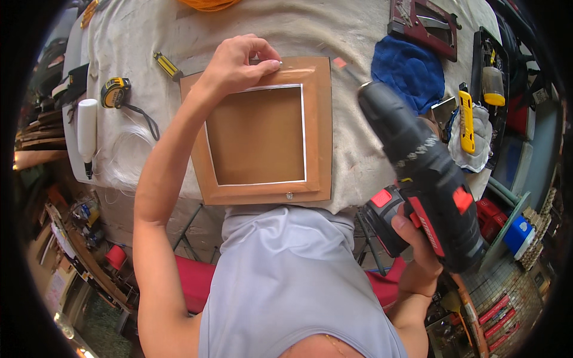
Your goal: The person measures a wooden picture frame, drills two holes in the back, and installs metal hanging hardware. They then thread a white cord through the hardware and tie it to create a hanging loop.
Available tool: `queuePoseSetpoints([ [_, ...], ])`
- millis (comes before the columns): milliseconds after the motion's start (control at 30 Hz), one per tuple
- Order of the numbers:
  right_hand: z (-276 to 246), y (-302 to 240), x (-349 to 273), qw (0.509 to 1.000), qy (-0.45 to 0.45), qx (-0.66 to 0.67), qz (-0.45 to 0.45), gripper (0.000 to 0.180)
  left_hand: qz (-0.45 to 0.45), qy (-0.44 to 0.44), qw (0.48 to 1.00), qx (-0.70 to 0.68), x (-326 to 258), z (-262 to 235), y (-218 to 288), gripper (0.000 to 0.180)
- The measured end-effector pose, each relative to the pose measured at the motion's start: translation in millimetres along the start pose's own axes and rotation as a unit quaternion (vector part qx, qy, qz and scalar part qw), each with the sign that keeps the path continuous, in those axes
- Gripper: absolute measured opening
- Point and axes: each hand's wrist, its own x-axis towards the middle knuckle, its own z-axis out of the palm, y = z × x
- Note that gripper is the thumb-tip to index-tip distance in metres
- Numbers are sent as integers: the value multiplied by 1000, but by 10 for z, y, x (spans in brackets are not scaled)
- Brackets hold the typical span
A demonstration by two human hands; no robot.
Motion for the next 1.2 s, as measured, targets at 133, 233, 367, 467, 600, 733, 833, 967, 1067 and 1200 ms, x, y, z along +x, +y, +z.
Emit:
queuePoseSetpoints([
  [133, -19, -38, 226, 982, -55, -155, -98, 37, -23, 4, 1000, -20, -16, 29, -30, 17],
  [233, 46, -54, 420, 984, -89, -111, -107, 34, 7, 31, 999, -16, -29, 72, -60, 15],
  [367, 97, -118, 525, 980, -117, -111, -113, 33, 32, 52, 998, 7, -34, 95, -78, 13],
  [467, 123, -159, 556, 975, -116, -134, -134, 34, 41, 70, 997, 13, -47, 109, -84, 12],
  [600, 125, -157, 529, 977, -112, -136, -123, 34, 37, 74, 996, 10, -46, 116, -86, 11],
  [733, 69, -203, 611, 957, -125, -170, -198, 35, 51, 90, 995, 13, -45, 136, -101, 11],
  [833, 49, -241, 734, 934, -146, -171, -276, 33, 52, 98, 994, 15, -52, 156, -110, 11],
  [967, -34, -412, 955, 922, -204, -181, -274, 39, 57, 94, 994, -1, -52, 160, -109, 12],
  [1067, -188, -738, 1161, 871, -244, -312, -292, 44, 54, 85, 994, -41, -65, 134, -176, 15],
  [1200, -296, -931, 1354, 849, -230, -395, -265, 41, 96, 70, 992, -28, -56, 85, -188, 18],
])
